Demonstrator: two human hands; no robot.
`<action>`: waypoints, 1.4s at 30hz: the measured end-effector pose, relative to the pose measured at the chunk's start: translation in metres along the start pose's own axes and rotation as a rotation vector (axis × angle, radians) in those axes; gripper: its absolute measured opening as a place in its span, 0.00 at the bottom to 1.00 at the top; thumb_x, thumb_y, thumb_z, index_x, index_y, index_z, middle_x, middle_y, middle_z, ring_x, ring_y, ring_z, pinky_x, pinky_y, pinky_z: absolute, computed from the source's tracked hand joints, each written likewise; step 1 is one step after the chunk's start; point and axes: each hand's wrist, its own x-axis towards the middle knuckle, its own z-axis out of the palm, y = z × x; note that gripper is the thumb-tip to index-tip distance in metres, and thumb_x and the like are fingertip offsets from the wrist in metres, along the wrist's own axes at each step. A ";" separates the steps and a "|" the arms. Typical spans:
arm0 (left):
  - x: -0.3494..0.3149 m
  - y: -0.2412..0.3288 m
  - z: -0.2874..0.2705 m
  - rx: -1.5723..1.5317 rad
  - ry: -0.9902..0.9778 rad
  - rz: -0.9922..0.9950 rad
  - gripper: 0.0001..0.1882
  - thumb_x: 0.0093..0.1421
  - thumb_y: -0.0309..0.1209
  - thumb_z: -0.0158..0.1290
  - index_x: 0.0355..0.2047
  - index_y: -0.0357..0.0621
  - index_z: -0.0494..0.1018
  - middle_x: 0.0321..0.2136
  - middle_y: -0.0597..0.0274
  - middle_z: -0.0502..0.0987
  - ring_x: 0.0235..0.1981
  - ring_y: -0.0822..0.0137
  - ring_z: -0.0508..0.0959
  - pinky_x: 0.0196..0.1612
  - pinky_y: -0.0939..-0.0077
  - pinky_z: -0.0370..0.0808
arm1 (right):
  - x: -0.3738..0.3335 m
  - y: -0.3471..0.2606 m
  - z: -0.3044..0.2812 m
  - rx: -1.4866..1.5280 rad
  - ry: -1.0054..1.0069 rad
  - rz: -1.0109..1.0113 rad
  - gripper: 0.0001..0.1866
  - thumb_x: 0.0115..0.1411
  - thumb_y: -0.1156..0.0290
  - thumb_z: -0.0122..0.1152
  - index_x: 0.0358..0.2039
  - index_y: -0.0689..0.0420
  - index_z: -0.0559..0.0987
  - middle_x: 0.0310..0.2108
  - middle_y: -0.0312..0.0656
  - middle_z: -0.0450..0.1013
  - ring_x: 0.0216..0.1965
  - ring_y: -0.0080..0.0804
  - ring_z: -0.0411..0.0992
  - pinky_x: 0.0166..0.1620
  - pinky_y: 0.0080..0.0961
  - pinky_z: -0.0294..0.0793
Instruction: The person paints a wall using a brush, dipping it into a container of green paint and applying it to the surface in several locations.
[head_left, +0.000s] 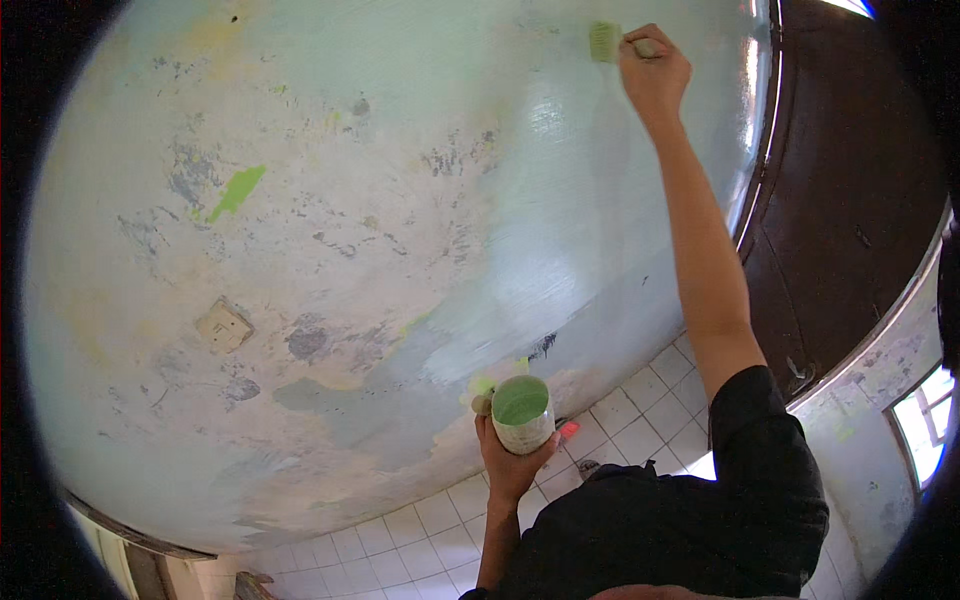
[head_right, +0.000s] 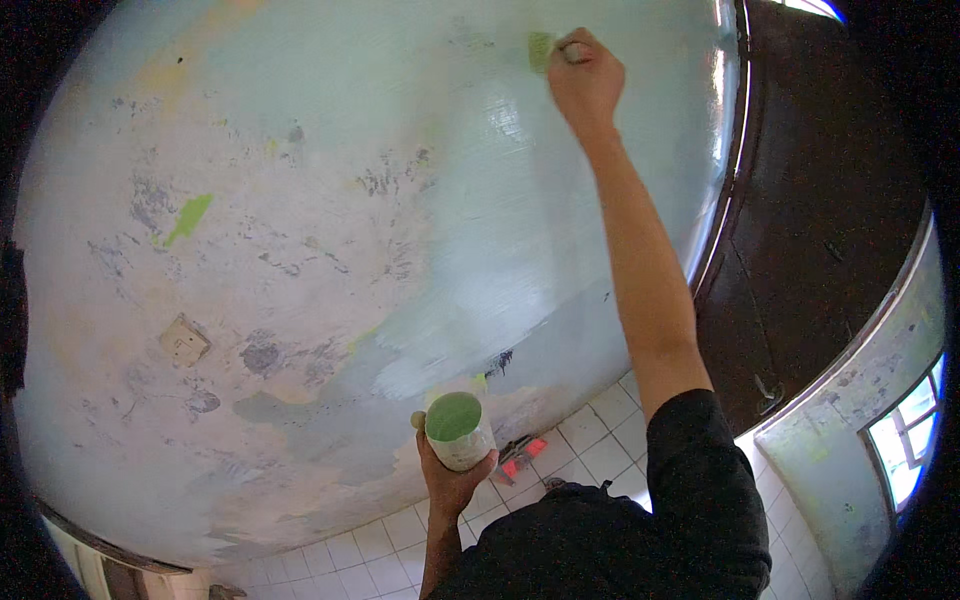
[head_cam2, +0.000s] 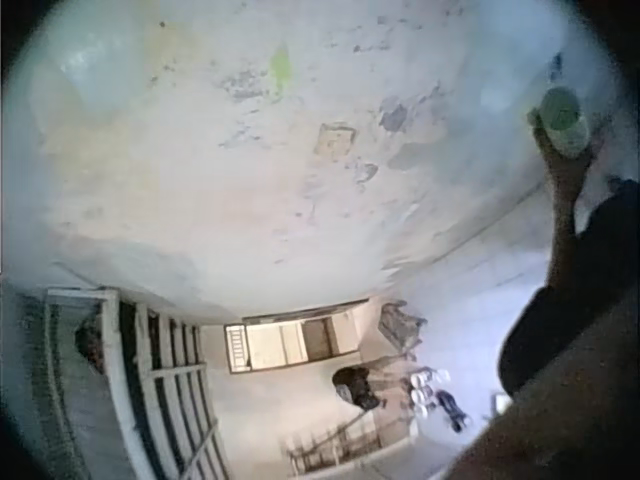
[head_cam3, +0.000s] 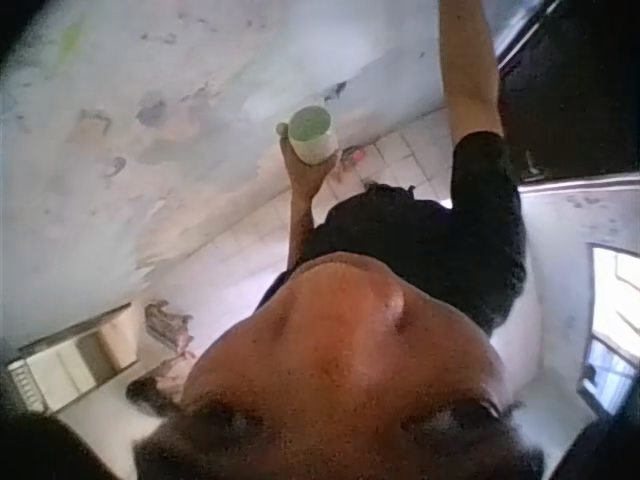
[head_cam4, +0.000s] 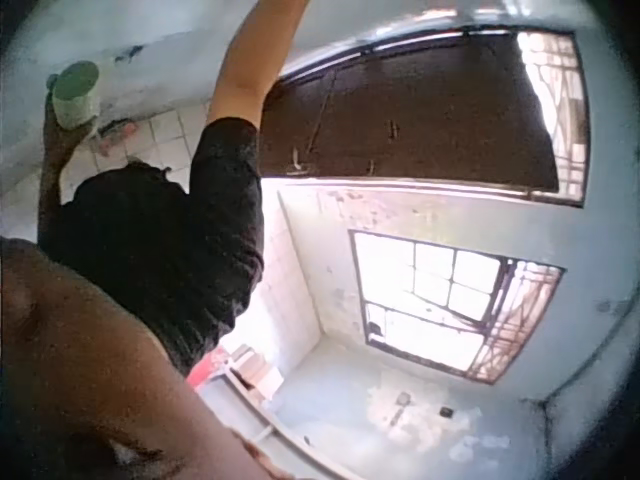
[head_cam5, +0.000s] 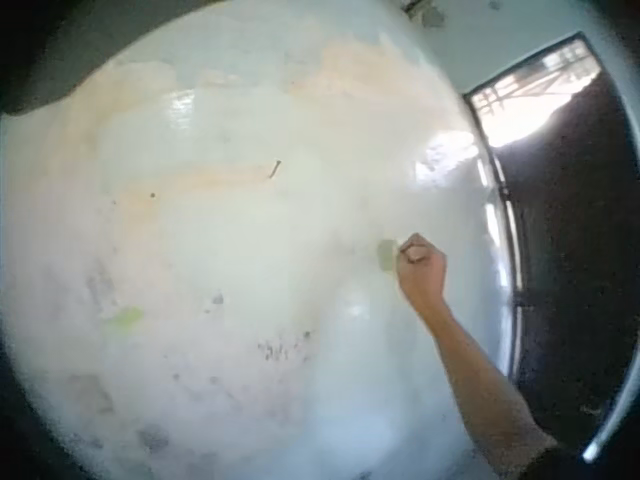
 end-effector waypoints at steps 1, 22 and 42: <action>0.001 0.002 0.002 0.019 0.003 0.015 0.49 0.40 0.39 0.80 0.61 0.38 0.69 0.58 0.47 0.69 0.62 0.45 0.69 0.63 0.51 0.69 | -0.009 -0.011 0.014 0.042 -0.010 -0.081 0.04 0.55 0.75 0.63 0.30 0.54 0.85 0.22 0.40 0.79 0.24 0.35 0.75 0.34 0.31 0.75; 0.016 -0.005 0.011 0.083 0.008 0.041 0.49 0.40 0.39 0.79 0.61 0.37 0.69 0.57 0.46 0.69 0.61 0.44 0.69 0.63 0.50 0.69 | 0.036 -0.008 0.000 0.007 -0.117 0.062 0.05 0.57 0.72 0.61 0.27 0.58 0.81 0.20 0.40 0.76 0.23 0.34 0.73 0.32 0.30 0.74; 0.013 0.003 0.026 0.026 -0.104 0.047 0.49 0.40 0.36 0.80 0.61 0.36 0.69 0.56 0.47 0.68 0.60 0.46 0.70 0.63 0.52 0.69 | 0.058 0.003 0.017 0.349 -0.107 0.060 0.02 0.55 0.75 0.69 0.29 0.59 0.85 0.26 0.38 0.82 0.26 0.28 0.78 0.34 0.29 0.78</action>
